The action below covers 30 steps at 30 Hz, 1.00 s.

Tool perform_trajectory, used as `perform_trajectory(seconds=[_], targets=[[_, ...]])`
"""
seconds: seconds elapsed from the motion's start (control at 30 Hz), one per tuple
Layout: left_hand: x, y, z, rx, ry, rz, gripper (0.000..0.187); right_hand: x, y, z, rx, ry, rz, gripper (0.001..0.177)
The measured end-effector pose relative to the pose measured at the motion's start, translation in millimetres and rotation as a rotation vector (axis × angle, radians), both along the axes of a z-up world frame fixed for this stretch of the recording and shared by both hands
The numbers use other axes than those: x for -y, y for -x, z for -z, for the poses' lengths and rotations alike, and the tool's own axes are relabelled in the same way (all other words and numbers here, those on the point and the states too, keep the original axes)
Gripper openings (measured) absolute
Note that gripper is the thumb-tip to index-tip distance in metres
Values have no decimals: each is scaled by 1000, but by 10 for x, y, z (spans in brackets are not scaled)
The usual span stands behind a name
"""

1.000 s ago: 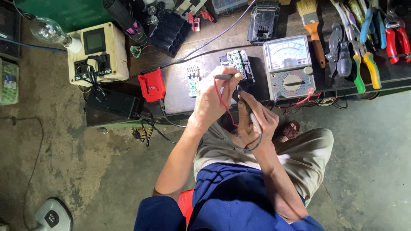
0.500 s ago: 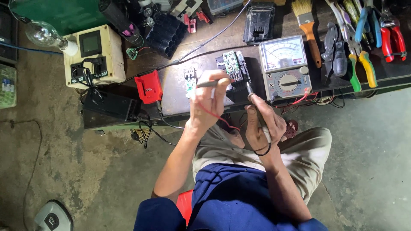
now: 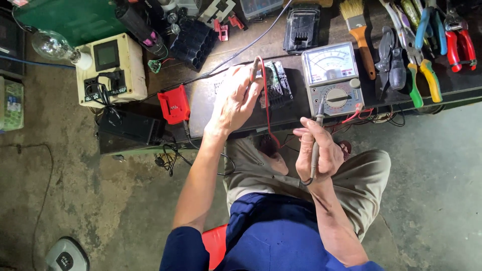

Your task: The person tests a circuit board using a multimeter, then connects a red battery pack to the board. They place the battery pack under the table and later handle a black plastic casing, inspecting its interior.

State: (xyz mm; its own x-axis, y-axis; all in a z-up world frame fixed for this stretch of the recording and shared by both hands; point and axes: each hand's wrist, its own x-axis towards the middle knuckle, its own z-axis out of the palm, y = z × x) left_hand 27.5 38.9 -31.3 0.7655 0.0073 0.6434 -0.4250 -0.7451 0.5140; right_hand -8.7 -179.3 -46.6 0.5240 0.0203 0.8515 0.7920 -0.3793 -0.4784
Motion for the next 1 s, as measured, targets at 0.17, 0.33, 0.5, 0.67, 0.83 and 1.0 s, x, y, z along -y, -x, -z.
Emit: perform_trajectory(seconds=[0.17, 0.33, 0.5, 0.67, 0.83, 1.0], targets=[[-69, -96, 299, 42, -142, -17, 22, 49, 11, 29, 1, 14, -7, 17], [-27, -145, 314, 44, -229, -36, 23, 77, 14, 75, -14, 13, -18, 19], [-44, -104, 243, -12, -215, -3, 27, 103, 19, 124, -38, 4, -17, 20], [12, -75, 135, 0, -237, -24, 30, 117, 28, 145, -28, 11, -5, 21], [16, -68, 132, -17, -231, -45, 35, 153, 21, 168, -31, 12, 1, 21], [-45, -59, 132, -13, -190, 24, 24, 217, -2, 76, -100, -100, -8, 14]])
